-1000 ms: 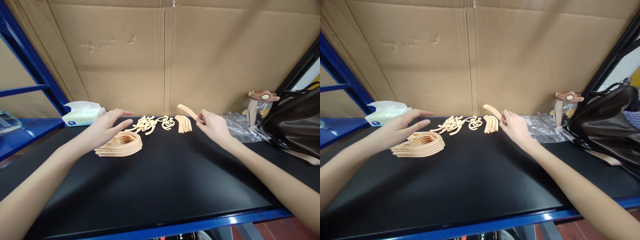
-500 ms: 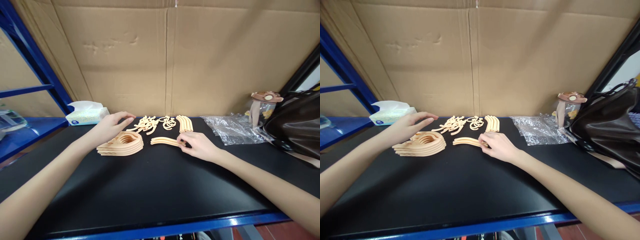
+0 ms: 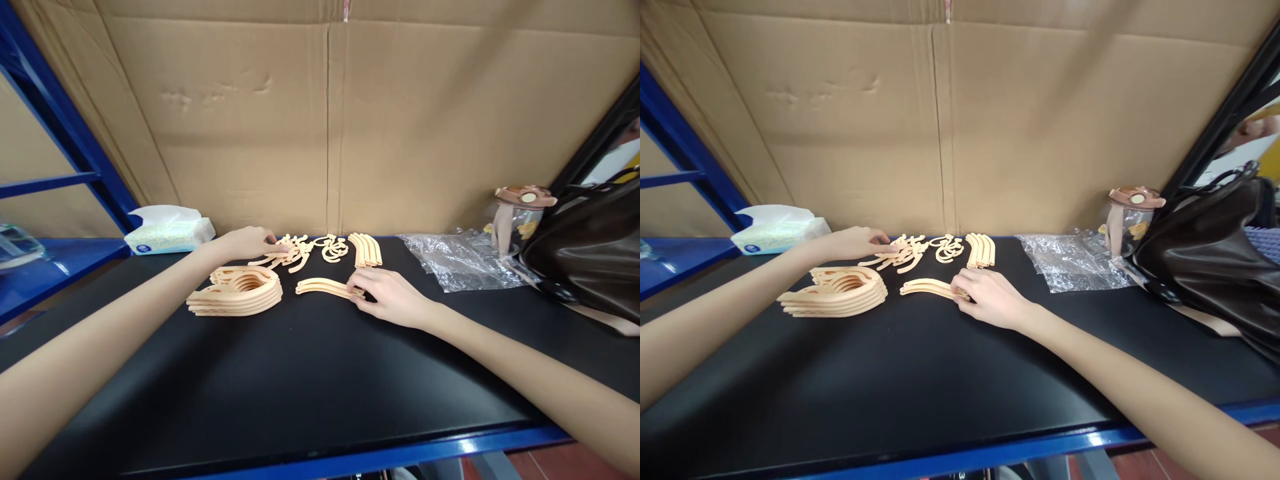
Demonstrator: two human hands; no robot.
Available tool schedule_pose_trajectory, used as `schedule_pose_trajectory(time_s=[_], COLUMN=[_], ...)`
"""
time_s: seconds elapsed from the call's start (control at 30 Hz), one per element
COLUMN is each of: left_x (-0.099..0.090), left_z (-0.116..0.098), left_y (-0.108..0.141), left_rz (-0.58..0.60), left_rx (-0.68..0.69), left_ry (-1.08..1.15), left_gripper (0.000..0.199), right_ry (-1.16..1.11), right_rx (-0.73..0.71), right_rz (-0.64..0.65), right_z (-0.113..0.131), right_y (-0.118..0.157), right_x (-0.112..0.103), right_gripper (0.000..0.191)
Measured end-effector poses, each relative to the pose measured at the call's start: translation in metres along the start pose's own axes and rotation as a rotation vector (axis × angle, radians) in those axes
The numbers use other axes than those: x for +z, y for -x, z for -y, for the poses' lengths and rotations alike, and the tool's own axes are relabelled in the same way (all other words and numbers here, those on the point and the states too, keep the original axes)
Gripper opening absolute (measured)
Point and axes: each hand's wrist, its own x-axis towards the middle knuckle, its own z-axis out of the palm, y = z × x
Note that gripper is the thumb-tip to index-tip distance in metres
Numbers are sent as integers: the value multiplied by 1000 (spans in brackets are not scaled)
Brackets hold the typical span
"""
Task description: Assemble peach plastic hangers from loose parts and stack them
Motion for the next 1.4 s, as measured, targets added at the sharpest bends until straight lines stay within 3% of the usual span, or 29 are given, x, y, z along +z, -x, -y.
schedule_pose_trajectory(time_s=[0.13,0.43,0.6,1.0,1.17,1.4], left_x=[4,10,6,-2,-9,-3], left_z=[4,19,17,11,19,32], left_y=[-9,-22,-19,-11,-5,8], left_rz=[40,106,160,147,138,135], left_rx=[-32,33,56,-70,-85,-89], left_ry=[-21,64,157,333,394,363], left_gripper=[76,60,56,51,50,46], right_ry=[-10,6,14,5,11,4], right_rx=[3,-1,0,-14,-19,-20], right_rz=[5,6,11,15,12,11], right_z=[0,-1,-1,-2,-2,-2], right_y=[0,0,0,1,1,1], right_x=[0,1,1,0,0,0], right_gripper=[8,7,7,8,8,9])
